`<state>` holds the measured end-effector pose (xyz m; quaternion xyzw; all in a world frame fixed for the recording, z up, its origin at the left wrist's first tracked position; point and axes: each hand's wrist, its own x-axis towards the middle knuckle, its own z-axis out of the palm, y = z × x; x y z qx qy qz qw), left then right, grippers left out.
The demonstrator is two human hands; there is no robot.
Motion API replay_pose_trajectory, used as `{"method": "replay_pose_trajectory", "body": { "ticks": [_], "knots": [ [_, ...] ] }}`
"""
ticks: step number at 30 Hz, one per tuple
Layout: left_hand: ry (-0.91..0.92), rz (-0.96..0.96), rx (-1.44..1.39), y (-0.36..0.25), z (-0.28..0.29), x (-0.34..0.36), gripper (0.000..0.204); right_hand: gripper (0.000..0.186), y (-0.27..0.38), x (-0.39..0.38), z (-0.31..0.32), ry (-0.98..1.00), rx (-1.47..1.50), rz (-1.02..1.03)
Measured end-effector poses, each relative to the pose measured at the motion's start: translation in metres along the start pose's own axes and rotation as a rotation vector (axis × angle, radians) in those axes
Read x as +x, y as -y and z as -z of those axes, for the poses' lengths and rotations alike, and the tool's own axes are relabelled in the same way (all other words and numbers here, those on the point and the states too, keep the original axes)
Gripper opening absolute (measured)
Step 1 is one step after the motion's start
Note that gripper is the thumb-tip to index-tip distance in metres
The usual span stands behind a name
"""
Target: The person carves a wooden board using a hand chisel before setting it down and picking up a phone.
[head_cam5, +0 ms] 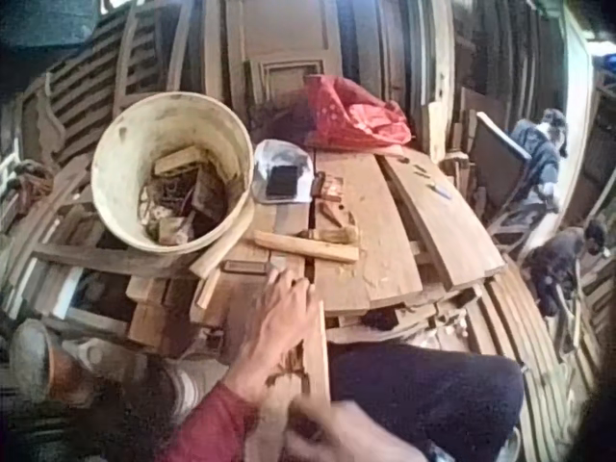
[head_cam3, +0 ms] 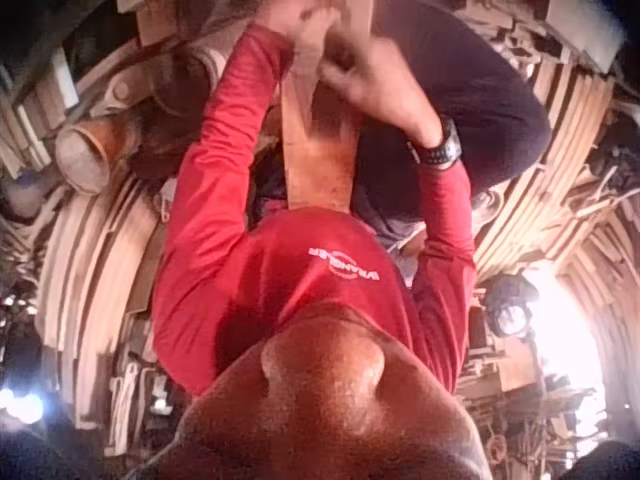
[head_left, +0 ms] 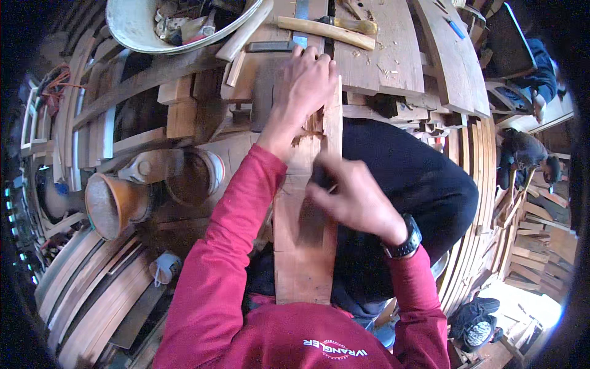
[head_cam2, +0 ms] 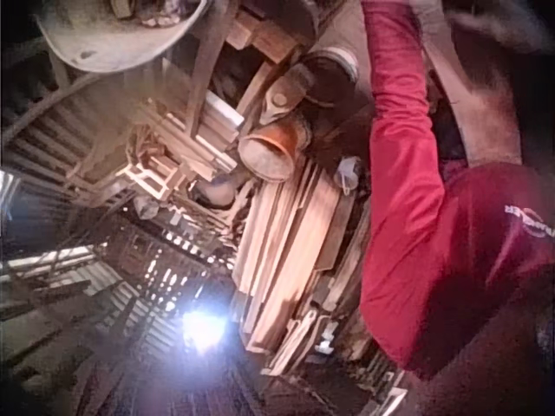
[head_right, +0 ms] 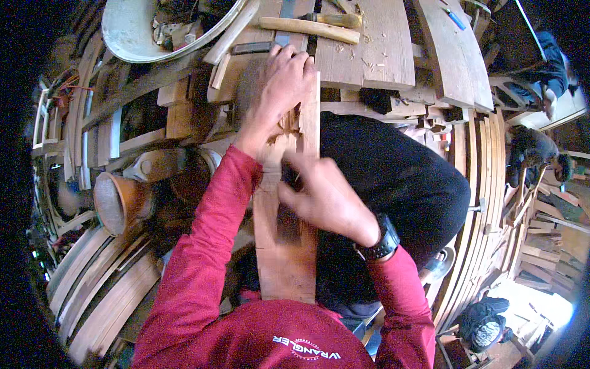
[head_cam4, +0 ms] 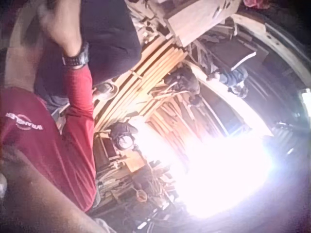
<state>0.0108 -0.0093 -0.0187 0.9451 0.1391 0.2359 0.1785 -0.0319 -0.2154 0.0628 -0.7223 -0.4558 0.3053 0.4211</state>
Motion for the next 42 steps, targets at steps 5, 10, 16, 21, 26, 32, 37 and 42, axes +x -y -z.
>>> {"method": "replay_pose_trajectory", "body": {
  "ticks": [5, 10, 16, 21, 26, 32, 37, 42],
  "knots": [
    [-0.037, 0.013, 0.016, 0.002, -0.008, -0.002, 0.034, 0.023, 0.009, 0.023, 0.002, -0.214, 0.007, -0.038],
    [0.051, 0.057, 0.043, 0.004, -0.005, -0.001, 0.033, 0.031, 0.011, 0.026, 0.013, 0.049, -0.04, -0.046],
    [0.093, 0.063, 0.064, -0.004, 0.001, 0.004, 0.036, 0.032, -0.001, 0.046, 0.012, -0.382, -0.119, -0.118],
    [0.082, 0.061, 0.036, -0.001, 0.001, 0.003, 0.035, 0.025, 0.006, 0.056, 0.0, -0.221, -0.076, -0.012],
    [0.099, 0.074, 0.045, 0.0, -0.001, 0.001, 0.037, 0.024, -0.014, 0.048, -0.019, -0.146, 0.028, 0.1],
    [-0.046, -0.083, 0.053, 0.008, -0.008, -0.001, 0.035, 0.029, 0.004, 0.045, -0.002, -0.413, 0.041, -0.033],
    [-0.08, -0.136, 0.086, 0.016, -0.018, 0.007, 0.032, 0.027, -0.012, 0.028, -0.013, -0.123, 0.092, 0.092],
    [-0.091, -0.168, 0.116, 0.027, -0.02, 0.009, 0.033, 0.031, -0.005, 0.03, -0.003, -0.29, 0.075, -0.051]
  ]
}}
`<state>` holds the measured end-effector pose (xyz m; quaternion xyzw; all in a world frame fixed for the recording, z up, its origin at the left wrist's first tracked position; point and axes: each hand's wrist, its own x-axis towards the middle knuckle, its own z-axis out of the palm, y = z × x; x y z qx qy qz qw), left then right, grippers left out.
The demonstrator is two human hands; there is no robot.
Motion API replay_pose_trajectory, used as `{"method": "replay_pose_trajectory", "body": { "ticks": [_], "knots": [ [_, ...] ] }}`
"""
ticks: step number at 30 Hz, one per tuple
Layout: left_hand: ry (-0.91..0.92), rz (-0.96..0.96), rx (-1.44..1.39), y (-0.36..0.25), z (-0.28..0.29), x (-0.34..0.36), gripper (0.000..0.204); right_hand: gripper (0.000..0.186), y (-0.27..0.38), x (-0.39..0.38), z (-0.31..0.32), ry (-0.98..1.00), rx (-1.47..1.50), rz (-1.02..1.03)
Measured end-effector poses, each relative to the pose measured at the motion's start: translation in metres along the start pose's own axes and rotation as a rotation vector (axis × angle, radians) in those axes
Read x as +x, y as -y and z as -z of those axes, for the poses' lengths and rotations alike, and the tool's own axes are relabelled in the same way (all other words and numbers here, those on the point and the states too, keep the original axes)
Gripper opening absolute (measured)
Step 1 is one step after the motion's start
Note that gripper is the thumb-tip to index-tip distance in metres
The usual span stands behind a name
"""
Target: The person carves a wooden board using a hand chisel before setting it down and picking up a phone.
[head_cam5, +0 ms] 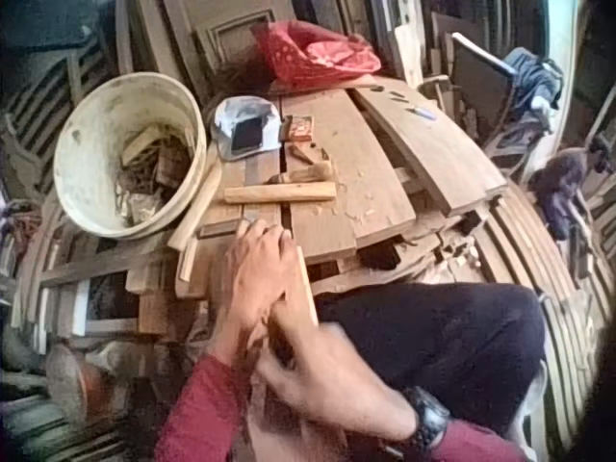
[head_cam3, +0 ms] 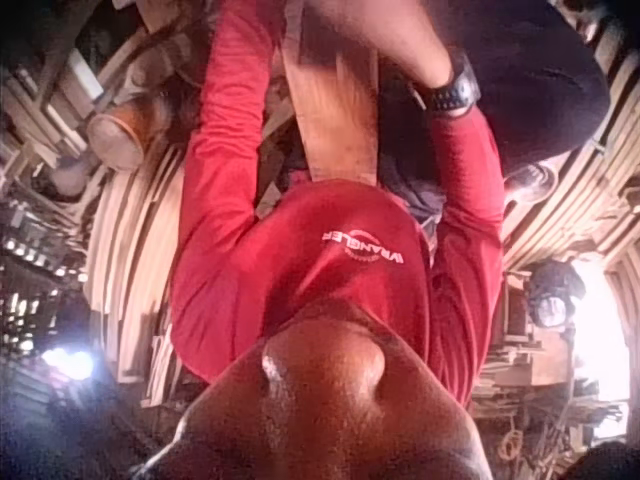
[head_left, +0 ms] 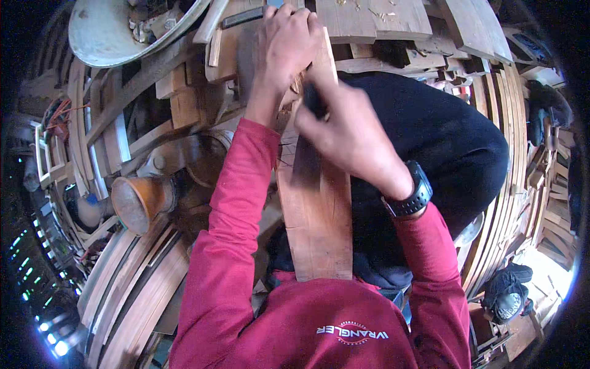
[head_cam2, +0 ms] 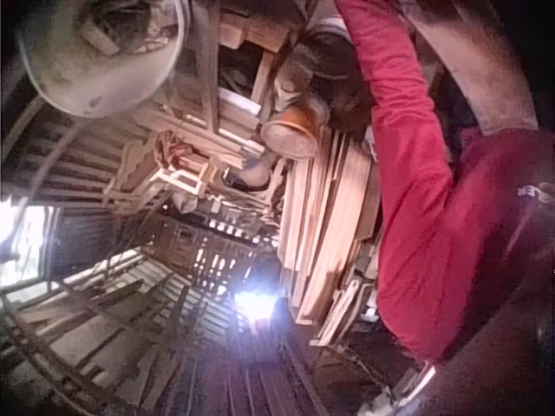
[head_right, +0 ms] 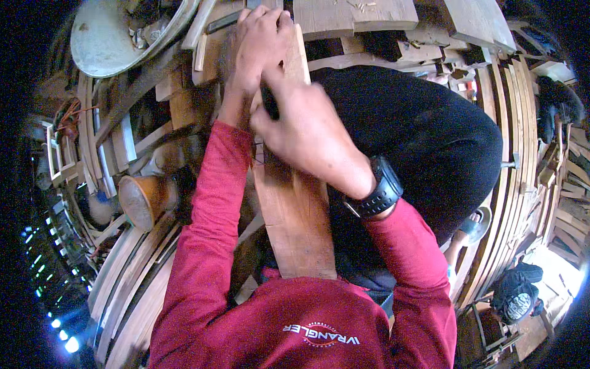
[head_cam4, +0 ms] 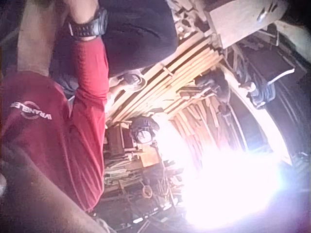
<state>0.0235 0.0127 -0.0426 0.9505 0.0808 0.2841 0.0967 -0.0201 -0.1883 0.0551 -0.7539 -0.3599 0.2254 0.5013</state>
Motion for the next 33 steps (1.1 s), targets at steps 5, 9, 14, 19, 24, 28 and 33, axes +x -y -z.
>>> {"method": "replay_pose_trajectory", "body": {
  "ticks": [5, 9, 14, 19, 24, 28, 33],
  "knots": [
    [0.126, 0.107, -0.01, -0.009, 0.015, 0.001, 0.036, 0.028, -0.002, -0.003, -0.005, 0.129, 0.055, 0.156],
    [0.127, 0.094, 0.002, -0.016, 0.011, 0.005, 0.035, 0.026, -0.008, -0.008, -0.002, 0.013, 0.04, 0.137],
    [0.008, 0.035, 0.002, -0.004, 0.007, 0.0, 0.031, 0.027, -0.006, -0.003, -0.004, 0.14, 0.074, 0.196],
    [0.056, 0.067, 0.009, -0.009, 0.01, 0.002, 0.033, 0.027, -0.02, -0.007, -0.013, 0.15, 0.073, 0.264],
    [0.176, 0.152, 0.073, -0.013, 0.016, 0.006, 0.038, 0.03, -0.004, -0.004, 0.004, 0.081, 0.091, 0.136],
    [0.136, 0.143, 0.049, -0.017, 0.018, 0.005, 0.037, 0.033, -0.008, -0.009, 0.006, 0.272, 0.096, 0.19],
    [0.143, 0.162, 0.065, -0.017, 0.017, 0.006, 0.032, 0.027, -0.004, 0.0, 0.008, -0.004, 0.118, 0.182]
  ]
}}
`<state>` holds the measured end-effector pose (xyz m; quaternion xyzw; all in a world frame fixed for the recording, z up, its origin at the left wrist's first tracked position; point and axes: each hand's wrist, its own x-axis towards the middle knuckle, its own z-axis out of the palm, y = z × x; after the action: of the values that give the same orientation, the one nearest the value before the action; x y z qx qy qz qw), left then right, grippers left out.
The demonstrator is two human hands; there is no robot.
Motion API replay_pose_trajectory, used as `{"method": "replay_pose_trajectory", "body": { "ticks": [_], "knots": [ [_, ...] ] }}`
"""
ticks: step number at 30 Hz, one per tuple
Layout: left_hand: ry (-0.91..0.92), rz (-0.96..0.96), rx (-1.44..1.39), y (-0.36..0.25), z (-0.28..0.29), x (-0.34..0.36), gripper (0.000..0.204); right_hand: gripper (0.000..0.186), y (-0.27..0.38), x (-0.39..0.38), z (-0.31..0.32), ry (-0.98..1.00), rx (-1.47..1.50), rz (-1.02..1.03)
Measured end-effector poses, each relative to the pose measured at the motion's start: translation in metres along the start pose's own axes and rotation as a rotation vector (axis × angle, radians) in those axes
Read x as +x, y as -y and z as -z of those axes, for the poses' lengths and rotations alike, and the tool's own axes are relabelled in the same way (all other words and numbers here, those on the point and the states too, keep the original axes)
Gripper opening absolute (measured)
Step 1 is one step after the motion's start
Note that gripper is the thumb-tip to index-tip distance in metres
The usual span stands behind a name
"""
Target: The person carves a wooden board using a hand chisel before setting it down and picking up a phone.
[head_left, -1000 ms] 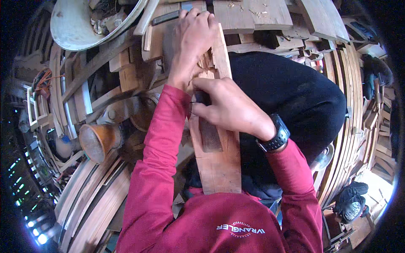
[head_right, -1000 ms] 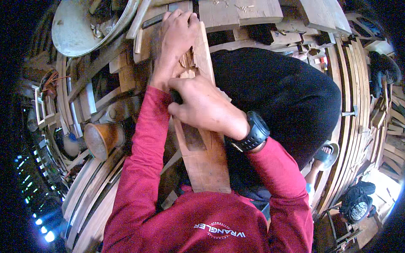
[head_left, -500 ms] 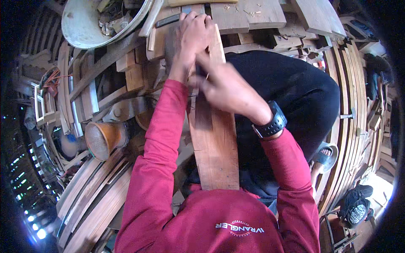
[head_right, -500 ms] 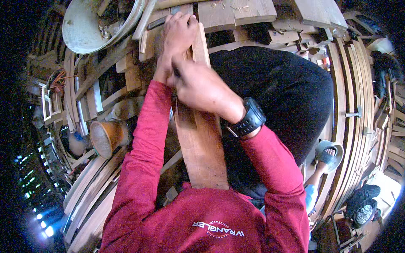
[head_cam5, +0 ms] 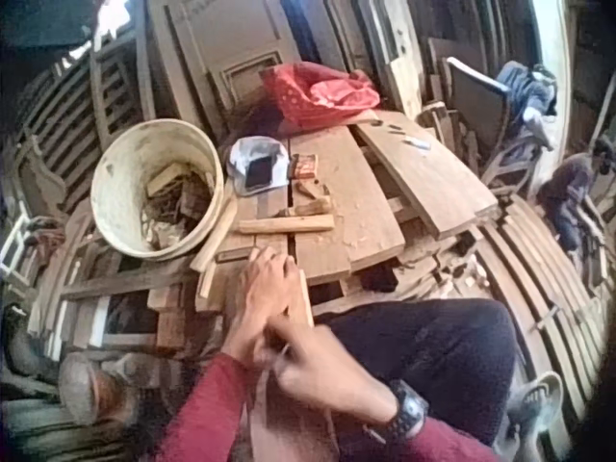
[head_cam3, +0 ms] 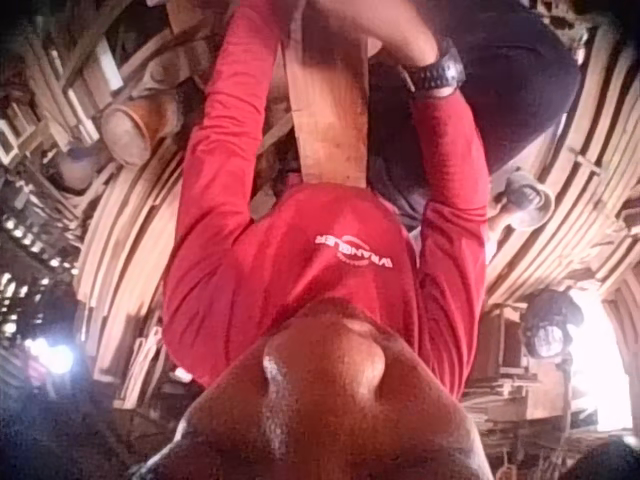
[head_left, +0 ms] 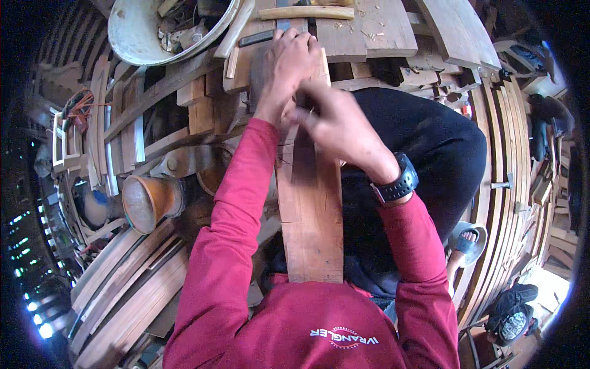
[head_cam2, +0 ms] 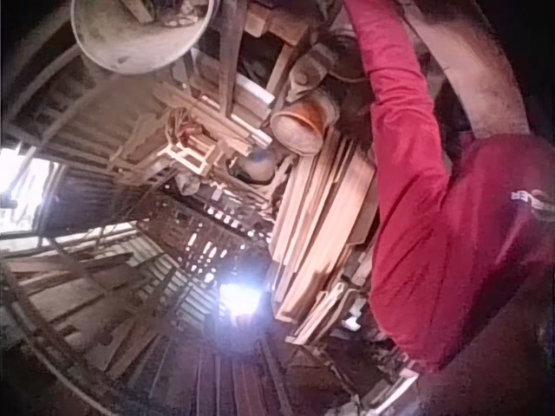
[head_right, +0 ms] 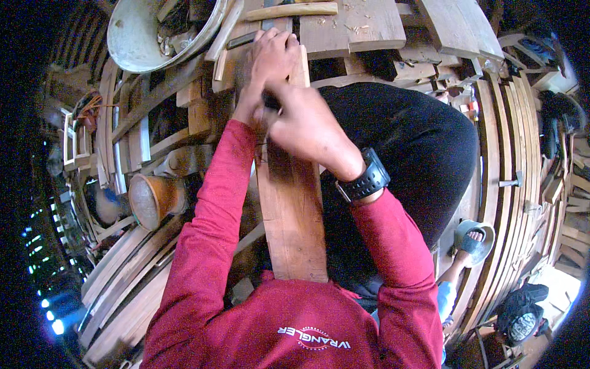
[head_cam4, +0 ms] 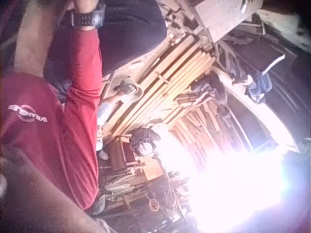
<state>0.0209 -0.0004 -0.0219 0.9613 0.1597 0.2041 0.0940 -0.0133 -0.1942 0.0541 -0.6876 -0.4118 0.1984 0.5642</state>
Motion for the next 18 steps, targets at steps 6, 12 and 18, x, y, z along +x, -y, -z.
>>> {"method": "replay_pose_trajectory", "body": {
  "ticks": [6, 12, 18],
  "knots": [
    [-0.092, -0.063, -0.084, 0.002, -0.008, -0.007, 0.033, 0.029, 0.001, -0.009, -0.004, 0.351, -0.08, 0.036],
    [-0.05, -0.069, -0.097, 0.007, -0.014, -0.001, 0.033, 0.03, -0.003, -0.005, 0.0, 0.105, -0.081, -0.048],
    [-0.163, -0.065, -0.099, 0.006, -0.026, -0.003, 0.03, 0.034, 0.001, -0.003, 0.006, 0.122, 0.018, -0.155]
  ]
}}
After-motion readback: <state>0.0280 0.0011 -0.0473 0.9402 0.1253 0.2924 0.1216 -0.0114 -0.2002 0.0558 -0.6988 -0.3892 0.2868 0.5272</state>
